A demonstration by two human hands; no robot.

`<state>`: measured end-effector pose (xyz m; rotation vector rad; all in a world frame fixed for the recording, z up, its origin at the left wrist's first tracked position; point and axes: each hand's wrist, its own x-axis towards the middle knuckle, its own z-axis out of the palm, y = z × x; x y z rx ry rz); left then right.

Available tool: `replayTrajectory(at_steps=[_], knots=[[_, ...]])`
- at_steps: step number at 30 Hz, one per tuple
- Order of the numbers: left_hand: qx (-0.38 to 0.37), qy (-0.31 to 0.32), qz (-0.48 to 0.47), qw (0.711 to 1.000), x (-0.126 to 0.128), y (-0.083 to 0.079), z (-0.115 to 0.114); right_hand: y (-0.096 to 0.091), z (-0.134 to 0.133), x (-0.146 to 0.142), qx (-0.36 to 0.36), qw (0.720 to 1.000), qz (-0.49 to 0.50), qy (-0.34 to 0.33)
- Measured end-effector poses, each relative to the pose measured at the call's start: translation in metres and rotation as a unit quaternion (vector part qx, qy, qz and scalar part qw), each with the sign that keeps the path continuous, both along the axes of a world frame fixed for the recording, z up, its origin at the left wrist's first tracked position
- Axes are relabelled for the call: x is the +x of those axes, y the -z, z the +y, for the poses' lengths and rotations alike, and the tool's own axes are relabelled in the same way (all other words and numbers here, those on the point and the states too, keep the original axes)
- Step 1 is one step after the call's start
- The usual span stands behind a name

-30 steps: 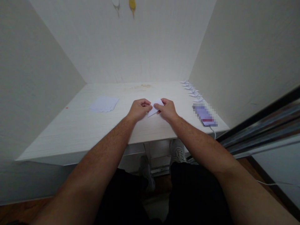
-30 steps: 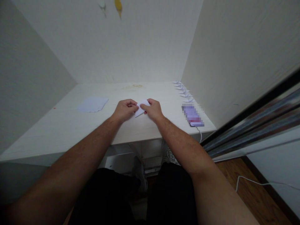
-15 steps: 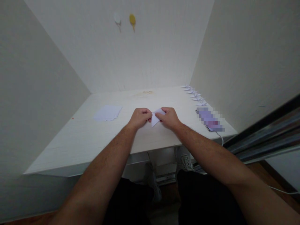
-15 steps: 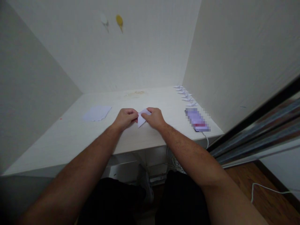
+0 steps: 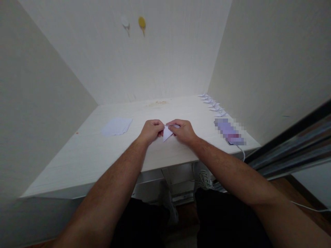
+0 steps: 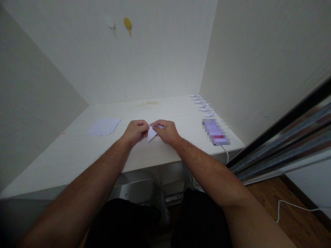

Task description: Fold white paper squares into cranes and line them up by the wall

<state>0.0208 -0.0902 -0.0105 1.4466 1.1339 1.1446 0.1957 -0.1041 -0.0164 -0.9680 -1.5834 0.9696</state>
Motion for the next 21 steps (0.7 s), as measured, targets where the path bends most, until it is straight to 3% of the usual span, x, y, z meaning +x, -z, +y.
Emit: replayTrajectory(at_steps=[11, 21], knots=[[-0.036, -0.029, -0.073, 0.996, 0.005, -0.001, 0.001, 0.010, 0.006, -0.002, 0.001, 0.999, 0.034, -0.005], [-0.043, -0.016, -0.102, 0.994, 0.006, -0.003, 0.000, 0.005, 0.007, -0.003, -0.090, 0.987, 0.128, -0.038]])
